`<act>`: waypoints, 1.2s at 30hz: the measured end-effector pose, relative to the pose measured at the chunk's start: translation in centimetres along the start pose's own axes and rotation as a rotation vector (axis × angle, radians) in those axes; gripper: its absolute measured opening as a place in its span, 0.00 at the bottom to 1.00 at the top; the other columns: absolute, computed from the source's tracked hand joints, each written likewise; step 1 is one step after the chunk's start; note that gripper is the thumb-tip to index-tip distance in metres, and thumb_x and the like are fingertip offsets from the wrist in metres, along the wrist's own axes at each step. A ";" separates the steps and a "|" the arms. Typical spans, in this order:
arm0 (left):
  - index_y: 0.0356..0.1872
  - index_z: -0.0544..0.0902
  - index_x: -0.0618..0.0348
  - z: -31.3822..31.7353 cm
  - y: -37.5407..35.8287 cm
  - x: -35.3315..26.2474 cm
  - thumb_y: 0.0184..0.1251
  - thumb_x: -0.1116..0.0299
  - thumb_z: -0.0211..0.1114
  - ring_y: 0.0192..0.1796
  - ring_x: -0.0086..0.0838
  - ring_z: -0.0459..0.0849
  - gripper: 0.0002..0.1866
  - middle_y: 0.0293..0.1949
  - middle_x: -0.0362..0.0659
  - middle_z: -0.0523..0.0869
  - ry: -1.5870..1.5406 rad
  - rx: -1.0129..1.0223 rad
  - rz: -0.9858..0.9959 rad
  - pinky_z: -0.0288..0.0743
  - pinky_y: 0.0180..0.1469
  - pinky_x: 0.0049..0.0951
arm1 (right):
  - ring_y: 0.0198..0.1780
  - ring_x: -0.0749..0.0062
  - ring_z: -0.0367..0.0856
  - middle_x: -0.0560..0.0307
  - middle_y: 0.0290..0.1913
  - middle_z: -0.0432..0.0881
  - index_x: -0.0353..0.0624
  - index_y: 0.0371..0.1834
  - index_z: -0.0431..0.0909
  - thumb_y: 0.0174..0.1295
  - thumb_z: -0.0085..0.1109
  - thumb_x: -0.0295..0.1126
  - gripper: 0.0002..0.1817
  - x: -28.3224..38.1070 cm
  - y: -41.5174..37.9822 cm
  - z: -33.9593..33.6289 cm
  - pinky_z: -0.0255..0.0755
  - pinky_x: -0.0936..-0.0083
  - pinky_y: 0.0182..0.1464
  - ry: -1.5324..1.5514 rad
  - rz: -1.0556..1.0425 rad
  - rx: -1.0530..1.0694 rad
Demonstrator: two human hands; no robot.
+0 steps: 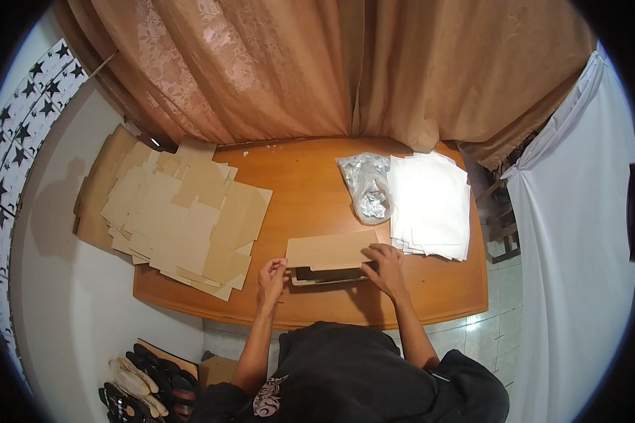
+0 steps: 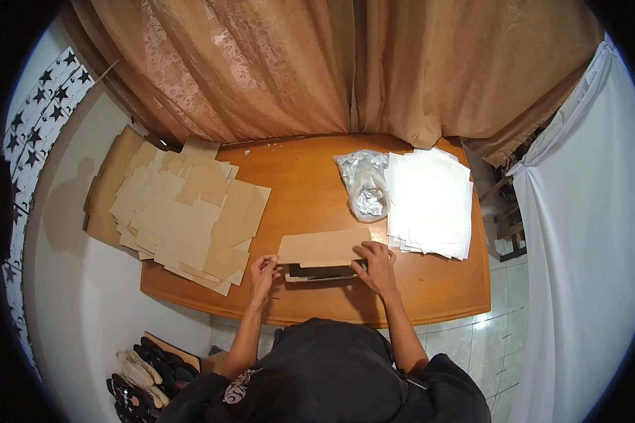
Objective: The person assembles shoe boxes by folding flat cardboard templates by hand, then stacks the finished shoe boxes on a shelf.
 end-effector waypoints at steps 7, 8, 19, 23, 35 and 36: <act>0.65 0.69 0.56 1.5 4.2 1.8 0.76 0.67 0.58 0.56 0.31 0.81 0.20 0.54 0.46 0.81 -0.184 0.004 0.119 0.75 0.55 0.29 | 0.54 0.47 0.77 0.40 0.56 0.74 0.36 0.61 0.70 0.63 0.70 0.36 0.28 -4.2 3.1 -0.1 0.73 0.59 0.57 0.433 0.390 -0.467; 0.68 0.67 0.57 1.8 5.4 3.1 0.75 0.68 0.57 0.63 0.38 0.79 0.23 0.59 0.51 0.80 -0.045 0.063 0.129 0.72 0.64 0.38 | 0.57 0.44 0.76 0.38 0.57 0.74 0.35 0.63 0.70 0.67 0.66 0.37 0.27 -4.4 3.7 0.0 0.72 0.58 0.60 0.299 0.369 -0.331; 0.73 0.65 0.57 2.4 7.2 3.4 0.70 0.81 0.49 0.70 0.53 0.72 0.29 0.68 0.59 0.71 0.517 0.069 0.334 0.68 0.70 0.41 | 0.57 0.35 0.76 0.26 0.56 0.73 0.57 0.80 0.58 0.70 0.58 0.48 0.37 -8.5 4.5 8.0 0.71 0.51 0.62 0.225 0.191 0.045; 0.71 0.68 0.61 0.3 4.5 3.4 0.75 0.73 0.55 0.63 0.49 0.81 0.24 0.64 0.61 0.77 0.200 0.032 0.295 0.72 0.66 0.43 | 0.58 0.35 0.75 0.26 0.58 0.72 0.45 0.80 0.56 0.69 0.60 0.51 0.42 -6.9 2.2 6.8 0.70 0.52 0.62 0.369 0.272 -0.063; 0.77 0.59 0.61 1.0 -3.0 5.0 0.74 0.60 0.61 0.66 0.58 0.74 0.36 0.65 0.63 0.74 0.630 0.064 0.366 0.71 0.65 0.51 | 0.61 0.28 0.72 0.23 0.63 0.68 0.32 0.81 0.39 0.72 0.56 0.49 0.48 -1.1 -4.7 6.8 0.71 0.51 0.64 0.089 0.384 0.140; 0.77 0.59 0.61 1.3 -3.2 4.8 0.74 0.60 0.61 0.66 0.58 0.74 0.36 0.65 0.63 0.74 0.624 0.076 0.367 0.71 0.65 0.51 | 0.61 0.28 0.73 0.23 0.65 0.66 0.33 0.81 0.40 0.72 0.56 0.50 0.48 -1.2 -4.6 6.9 0.72 0.52 0.63 0.069 0.362 0.128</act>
Point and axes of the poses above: each hand's wrist, its own y-axis towards the middle knuckle, its own z-axis out of the palm, x = y × z, the point moved 6 cm from there along y, towards the middle knuckle
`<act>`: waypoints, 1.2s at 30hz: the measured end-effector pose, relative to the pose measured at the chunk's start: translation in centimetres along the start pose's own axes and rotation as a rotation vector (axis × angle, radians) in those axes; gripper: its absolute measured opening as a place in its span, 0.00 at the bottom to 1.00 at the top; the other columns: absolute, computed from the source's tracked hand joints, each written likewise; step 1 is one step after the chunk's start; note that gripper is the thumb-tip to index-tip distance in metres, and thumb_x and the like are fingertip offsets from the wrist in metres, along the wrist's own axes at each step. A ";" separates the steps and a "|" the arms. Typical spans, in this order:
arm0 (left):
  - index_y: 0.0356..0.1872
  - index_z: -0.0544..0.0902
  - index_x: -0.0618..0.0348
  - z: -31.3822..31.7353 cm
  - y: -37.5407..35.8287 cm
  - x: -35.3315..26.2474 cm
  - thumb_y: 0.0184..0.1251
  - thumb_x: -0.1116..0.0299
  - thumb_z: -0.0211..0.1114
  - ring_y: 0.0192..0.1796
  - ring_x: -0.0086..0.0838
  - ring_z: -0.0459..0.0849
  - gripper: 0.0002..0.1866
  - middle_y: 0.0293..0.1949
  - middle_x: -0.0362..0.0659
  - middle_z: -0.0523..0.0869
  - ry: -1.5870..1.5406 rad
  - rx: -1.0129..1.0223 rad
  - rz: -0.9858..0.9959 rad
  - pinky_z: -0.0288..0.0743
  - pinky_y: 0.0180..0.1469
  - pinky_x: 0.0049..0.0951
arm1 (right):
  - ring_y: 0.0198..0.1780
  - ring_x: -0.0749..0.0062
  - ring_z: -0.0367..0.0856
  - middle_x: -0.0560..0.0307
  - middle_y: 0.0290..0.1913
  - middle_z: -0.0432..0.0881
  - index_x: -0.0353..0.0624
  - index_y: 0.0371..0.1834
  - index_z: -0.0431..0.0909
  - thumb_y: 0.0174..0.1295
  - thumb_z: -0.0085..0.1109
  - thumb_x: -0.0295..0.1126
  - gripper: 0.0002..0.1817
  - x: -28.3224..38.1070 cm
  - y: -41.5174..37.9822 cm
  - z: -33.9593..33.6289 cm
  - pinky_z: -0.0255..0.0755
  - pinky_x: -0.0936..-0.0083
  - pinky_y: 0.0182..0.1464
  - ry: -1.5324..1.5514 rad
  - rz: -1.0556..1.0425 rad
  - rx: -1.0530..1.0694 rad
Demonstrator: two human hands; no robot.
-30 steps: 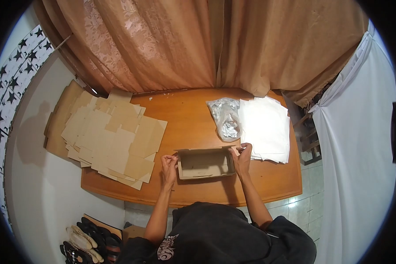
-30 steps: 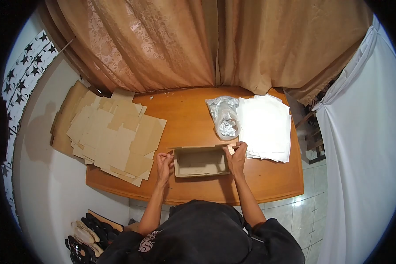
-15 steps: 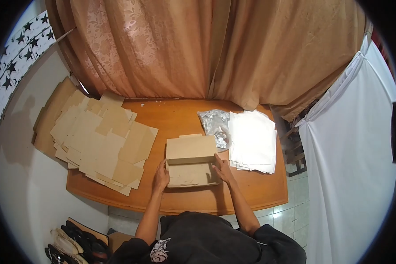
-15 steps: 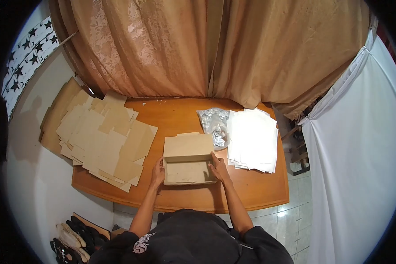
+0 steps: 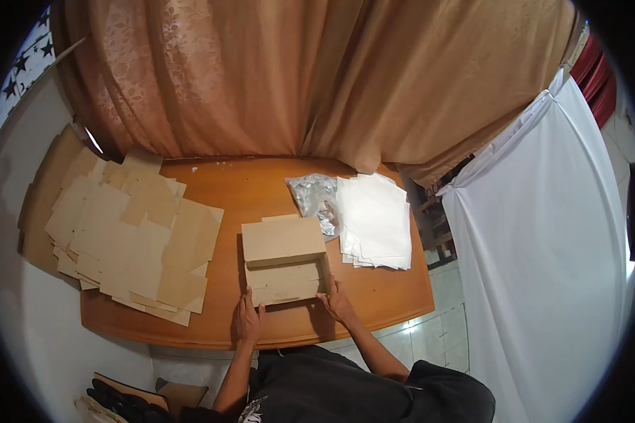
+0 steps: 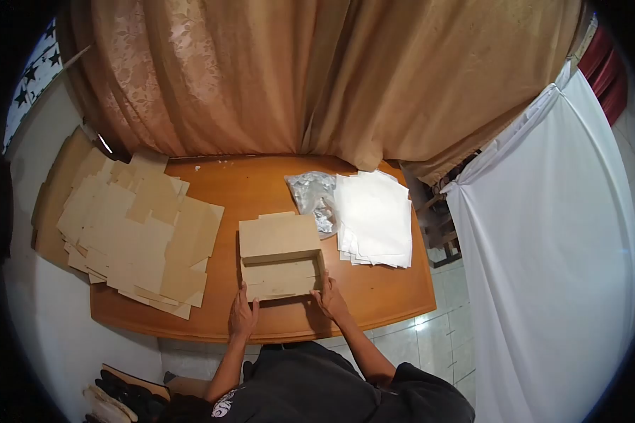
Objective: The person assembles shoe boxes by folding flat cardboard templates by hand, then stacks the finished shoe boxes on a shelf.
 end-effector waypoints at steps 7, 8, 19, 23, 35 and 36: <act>0.64 0.72 0.62 -3.8 0.9 -6.4 0.72 0.65 0.61 0.60 0.53 0.78 0.23 0.60 0.57 0.76 0.087 -0.194 0.045 0.73 0.61 0.46 | 0.63 0.33 0.73 0.26 0.62 0.70 0.33 0.78 0.51 0.72 0.55 0.51 0.42 -1.9 -0.4 -2.6 0.71 0.54 0.64 0.211 0.074 -0.054; 0.60 0.75 0.63 -3.7 1.3 -7.2 0.72 0.66 0.62 0.58 0.50 0.79 0.19 0.58 0.55 0.78 -0.081 -0.191 0.047 0.75 0.58 0.44 | 0.62 0.35 0.74 0.28 0.62 0.72 0.33 0.77 0.55 0.72 0.56 0.50 0.40 -2.5 -0.4 -3.3 0.71 0.55 0.64 0.242 0.069 -0.117; 0.50 0.82 0.64 11.2 6.6 -22.0 0.70 0.68 0.64 0.45 0.43 0.87 0.13 0.43 0.54 0.86 -0.227 0.326 0.279 0.79 0.51 0.37 | 0.57 0.44 0.81 0.38 0.58 0.78 0.36 0.62 0.75 0.69 0.59 0.41 0.24 -15.2 1.1 -11.0 0.76 0.58 0.58 0.151 0.052 -0.226; 0.50 0.82 0.64 19.7 8.1 -25.5 0.70 0.65 0.63 0.47 0.46 0.87 0.14 0.45 0.56 0.86 -0.117 0.514 0.241 0.80 0.51 0.39 | 0.55 0.42 0.77 0.37 0.51 0.79 0.36 0.58 0.77 0.68 0.59 0.37 0.20 -17.9 2.1 -15.0 0.74 0.54 0.59 0.088 0.058 -0.191; 0.65 0.72 0.60 32.2 12.0 -26.8 0.65 0.68 0.64 0.70 0.52 0.69 0.26 0.72 0.55 0.69 0.273 0.470 0.301 0.71 0.65 0.53 | 0.76 0.43 0.61 0.45 0.73 0.71 0.42 0.71 0.71 0.61 0.46 0.14 0.32 -23.8 9.1 -17.7 0.33 0.29 0.77 -0.176 -0.096 -0.203; 0.65 0.72 0.60 32.6 11.8 -26.6 0.65 0.68 0.64 0.69 0.52 0.69 0.27 0.71 0.56 0.69 0.296 0.485 0.295 0.71 0.65 0.53 | 0.76 0.43 0.61 0.45 0.73 0.71 0.42 0.71 0.71 0.61 0.46 0.14 0.32 -23.9 9.3 -17.5 0.33 0.29 0.77 -0.169 -0.112 -0.193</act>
Point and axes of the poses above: each hand's wrist, its own y-axis towards the middle knuckle, its own z-axis out of the palm, x = y × z, the point moved 6 cm from there along y, towards the middle knuckle
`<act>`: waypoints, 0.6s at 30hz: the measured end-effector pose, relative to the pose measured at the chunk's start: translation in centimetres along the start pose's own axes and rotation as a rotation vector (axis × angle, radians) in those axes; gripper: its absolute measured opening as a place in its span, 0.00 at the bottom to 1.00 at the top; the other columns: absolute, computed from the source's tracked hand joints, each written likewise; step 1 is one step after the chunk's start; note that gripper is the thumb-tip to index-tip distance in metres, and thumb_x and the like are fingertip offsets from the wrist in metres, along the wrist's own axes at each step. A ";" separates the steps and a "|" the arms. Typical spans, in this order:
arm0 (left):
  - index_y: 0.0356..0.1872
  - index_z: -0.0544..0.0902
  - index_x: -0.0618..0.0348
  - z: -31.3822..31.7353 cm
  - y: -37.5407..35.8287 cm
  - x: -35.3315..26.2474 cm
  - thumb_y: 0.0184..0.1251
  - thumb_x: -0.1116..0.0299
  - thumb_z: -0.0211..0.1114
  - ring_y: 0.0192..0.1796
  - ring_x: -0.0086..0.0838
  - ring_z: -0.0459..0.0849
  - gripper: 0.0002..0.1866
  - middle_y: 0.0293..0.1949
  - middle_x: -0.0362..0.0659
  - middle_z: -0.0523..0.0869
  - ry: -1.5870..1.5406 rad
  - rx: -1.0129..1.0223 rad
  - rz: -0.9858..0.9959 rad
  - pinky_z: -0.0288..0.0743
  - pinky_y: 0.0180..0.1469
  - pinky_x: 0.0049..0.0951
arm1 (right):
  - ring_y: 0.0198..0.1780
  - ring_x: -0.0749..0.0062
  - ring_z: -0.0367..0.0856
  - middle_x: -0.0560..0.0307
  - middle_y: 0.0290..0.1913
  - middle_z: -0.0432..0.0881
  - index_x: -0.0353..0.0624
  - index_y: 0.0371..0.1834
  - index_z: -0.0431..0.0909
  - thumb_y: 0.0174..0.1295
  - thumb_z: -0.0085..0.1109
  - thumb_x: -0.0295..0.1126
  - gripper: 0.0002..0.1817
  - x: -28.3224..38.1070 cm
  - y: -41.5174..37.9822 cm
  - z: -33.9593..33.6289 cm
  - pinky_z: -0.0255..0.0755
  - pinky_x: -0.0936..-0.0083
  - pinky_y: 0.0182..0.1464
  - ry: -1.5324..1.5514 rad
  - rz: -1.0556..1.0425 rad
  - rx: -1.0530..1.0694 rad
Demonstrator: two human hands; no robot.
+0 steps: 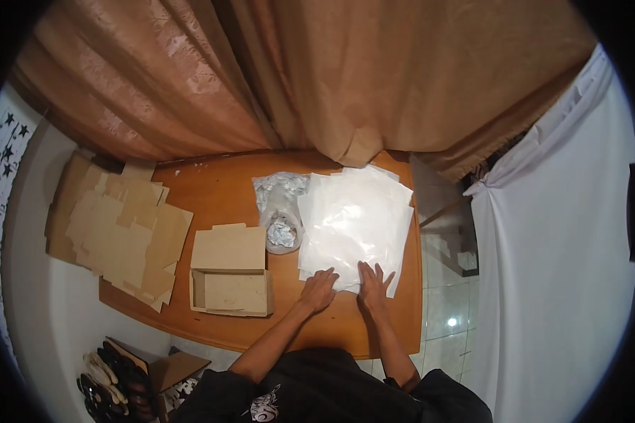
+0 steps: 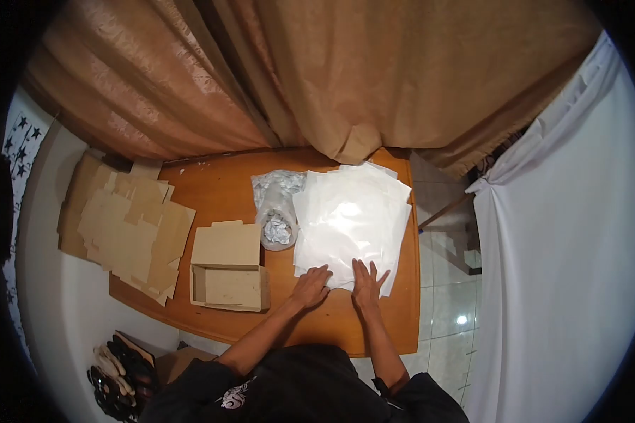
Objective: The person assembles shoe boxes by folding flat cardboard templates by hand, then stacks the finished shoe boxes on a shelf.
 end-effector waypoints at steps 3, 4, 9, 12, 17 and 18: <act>0.66 0.72 0.58 0.4 -0.2 0.2 0.63 0.66 0.67 0.69 0.51 0.70 0.29 0.70 0.56 0.70 0.027 0.005 -0.026 0.70 0.65 0.52 | 0.71 0.45 0.67 0.54 0.65 0.79 0.45 0.68 0.75 0.65 0.48 0.18 0.27 -0.3 0.1 0.8 0.28 0.22 0.74 0.063 0.071 0.060; 0.67 0.72 0.57 0.0 -0.5 -0.2 0.62 0.66 0.68 0.69 0.50 0.69 0.30 0.69 0.55 0.70 0.040 -0.028 -0.010 0.70 0.66 0.52 | 0.69 0.47 0.70 0.56 0.61 0.82 0.45 0.64 0.77 0.66 0.50 0.20 0.23 0.0 0.0 0.6 0.30 0.24 0.74 0.065 0.073 0.025; 0.68 0.72 0.52 -3.5 -0.6 -3.0 0.62 0.63 0.70 0.72 0.42 0.66 0.32 0.68 0.49 0.71 0.126 -0.196 0.041 0.60 0.69 0.52 | 0.66 0.53 0.72 0.53 0.53 0.83 0.45 0.60 0.79 0.63 0.54 0.23 0.21 3.3 -0.8 -1.7 0.37 0.31 0.76 0.146 0.028 -0.077; 0.67 0.74 0.51 -4.7 -1.2 -3.1 0.63 0.67 0.69 0.72 0.39 0.67 0.29 0.68 0.47 0.72 0.198 -0.276 0.019 0.58 0.69 0.53 | 0.56 0.58 0.77 0.53 0.46 0.82 0.41 0.59 0.79 0.64 0.54 0.23 0.20 5.7 -1.1 -3.3 0.51 0.45 0.72 0.204 -0.103 -0.118; 0.61 0.79 0.53 -10.3 -5.1 -3.7 0.61 0.74 0.64 0.67 0.37 0.75 0.23 0.60 0.45 0.80 0.073 -0.576 0.155 0.59 0.67 0.49 | 0.52 0.60 0.78 0.53 0.48 0.82 0.39 0.64 0.76 0.65 0.56 0.25 0.22 10.7 -0.9 -6.3 0.57 0.55 0.70 0.251 -0.227 -0.057; 0.57 0.81 0.55 -12.1 -6.5 -3.8 0.60 0.76 0.63 0.63 0.36 0.78 0.21 0.54 0.45 0.83 0.094 -0.670 0.158 0.61 0.66 0.46 | 0.54 0.59 0.78 0.51 0.49 0.82 0.39 0.65 0.75 0.64 0.60 0.28 0.24 12.7 -1.0 -7.8 0.55 0.53 0.71 0.271 -0.239 -0.122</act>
Point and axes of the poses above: each hand's wrist, its own y-axis towards the middle knuckle, its own z-axis out of the palm, x = y × z, the point moved 6 cm from there along y, towards the middle knuckle
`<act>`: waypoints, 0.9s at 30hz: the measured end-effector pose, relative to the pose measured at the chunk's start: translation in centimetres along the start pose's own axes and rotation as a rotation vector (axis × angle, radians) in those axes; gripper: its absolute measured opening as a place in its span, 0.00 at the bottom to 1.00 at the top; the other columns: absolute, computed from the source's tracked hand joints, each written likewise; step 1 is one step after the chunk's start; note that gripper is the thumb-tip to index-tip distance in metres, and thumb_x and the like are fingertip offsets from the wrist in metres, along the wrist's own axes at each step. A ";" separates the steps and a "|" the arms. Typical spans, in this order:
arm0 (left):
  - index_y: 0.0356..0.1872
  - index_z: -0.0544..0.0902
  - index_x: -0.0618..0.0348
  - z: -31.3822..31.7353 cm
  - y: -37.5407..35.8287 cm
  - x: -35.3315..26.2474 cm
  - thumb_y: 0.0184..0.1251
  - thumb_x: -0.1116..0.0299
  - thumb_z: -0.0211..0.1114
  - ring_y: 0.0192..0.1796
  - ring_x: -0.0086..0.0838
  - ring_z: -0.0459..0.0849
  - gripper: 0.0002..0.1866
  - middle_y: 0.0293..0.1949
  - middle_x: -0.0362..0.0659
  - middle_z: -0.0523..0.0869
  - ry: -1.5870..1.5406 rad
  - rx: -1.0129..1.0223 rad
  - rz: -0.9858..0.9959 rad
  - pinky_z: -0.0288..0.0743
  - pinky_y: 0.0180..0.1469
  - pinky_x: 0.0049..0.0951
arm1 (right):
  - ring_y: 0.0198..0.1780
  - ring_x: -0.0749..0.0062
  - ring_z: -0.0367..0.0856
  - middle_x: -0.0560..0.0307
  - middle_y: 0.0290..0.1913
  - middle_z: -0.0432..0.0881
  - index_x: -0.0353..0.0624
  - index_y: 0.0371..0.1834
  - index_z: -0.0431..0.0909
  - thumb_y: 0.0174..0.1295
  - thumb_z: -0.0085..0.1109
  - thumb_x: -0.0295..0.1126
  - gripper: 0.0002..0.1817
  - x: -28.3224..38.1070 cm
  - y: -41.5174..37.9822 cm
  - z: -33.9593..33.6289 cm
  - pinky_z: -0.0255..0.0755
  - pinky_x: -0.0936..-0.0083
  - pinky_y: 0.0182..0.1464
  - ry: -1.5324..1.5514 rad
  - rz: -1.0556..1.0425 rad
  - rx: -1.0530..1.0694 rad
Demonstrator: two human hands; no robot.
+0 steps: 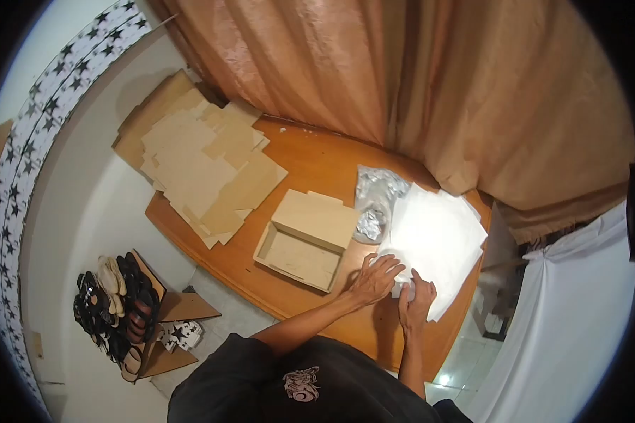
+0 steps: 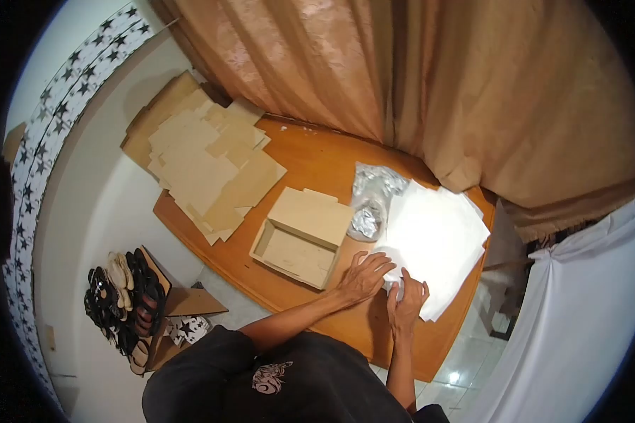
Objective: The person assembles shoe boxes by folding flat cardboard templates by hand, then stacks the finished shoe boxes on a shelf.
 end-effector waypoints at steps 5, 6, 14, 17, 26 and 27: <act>0.54 0.82 0.59 -7.1 -2.2 5.1 0.61 0.78 0.59 0.55 0.44 0.82 0.18 0.50 0.49 0.85 -0.173 0.028 -0.247 0.69 0.60 0.44 | 0.66 0.50 0.69 0.44 0.63 0.75 0.37 0.72 0.66 0.52 0.77 0.45 0.46 6.1 0.3 -0.8 0.51 0.51 0.74 0.027 -0.074 -0.216; 0.51 0.83 0.58 -9.0 -2.8 6.3 0.60 0.77 0.59 0.51 0.47 0.83 0.17 0.45 0.51 0.86 -0.155 -0.049 -0.289 0.73 0.55 0.45 | 0.69 0.47 0.66 0.41 0.67 0.72 0.34 0.74 0.63 0.52 0.75 0.56 0.53 6.3 0.0 -0.2 0.50 0.51 0.74 0.043 -0.019 -0.161; 0.43 0.86 0.61 -18.7 -10.4 18.4 0.69 0.61 0.65 0.42 0.59 0.85 0.13 0.36 0.60 0.87 -0.369 -0.168 -0.780 0.78 0.43 0.47 | 0.72 0.44 0.66 0.37 0.72 0.68 0.33 0.76 0.60 0.51 0.70 0.68 0.60 9.3 -2.5 6.3 0.58 0.50 0.71 0.067 0.064 0.145; 0.43 0.86 0.62 -20.5 -12.5 22.2 0.64 0.62 0.68 0.42 0.57 0.86 0.14 0.36 0.58 0.88 -0.283 -0.159 -0.777 0.78 0.44 0.47 | 0.64 0.45 0.76 0.40 0.64 0.78 0.34 0.72 0.66 0.49 0.78 0.54 0.52 10.8 -2.8 8.4 0.69 0.55 0.65 0.061 0.153 0.317; 0.50 0.84 0.67 -19.2 -17.9 29.4 0.65 0.75 0.67 0.43 0.36 0.88 0.13 0.43 0.50 0.90 -0.684 -0.090 -0.974 0.80 0.47 0.33 | 0.38 0.75 0.83 0.56 0.38 0.84 0.38 0.68 0.68 0.57 0.73 0.26 0.35 4.4 -2.9 15.0 0.76 0.76 0.38 0.761 0.764 -0.003; 0.53 0.83 0.68 -18.2 -18.6 30.0 0.68 0.76 0.66 0.45 0.30 0.87 0.14 0.46 0.47 0.90 -0.806 -0.062 -1.039 0.80 0.47 0.31 | 0.39 0.74 0.84 0.58 0.40 0.84 0.42 0.71 0.66 0.57 0.73 0.27 0.37 5.4 -2.6 15.1 0.75 0.77 0.39 0.750 0.879 0.034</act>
Point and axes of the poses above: each hand's wrist, its own y-axis towards the middle knuckle, its own z-axis out of the palm, x = y × z, the point moved 6 cm from there along y, towards the middle knuckle
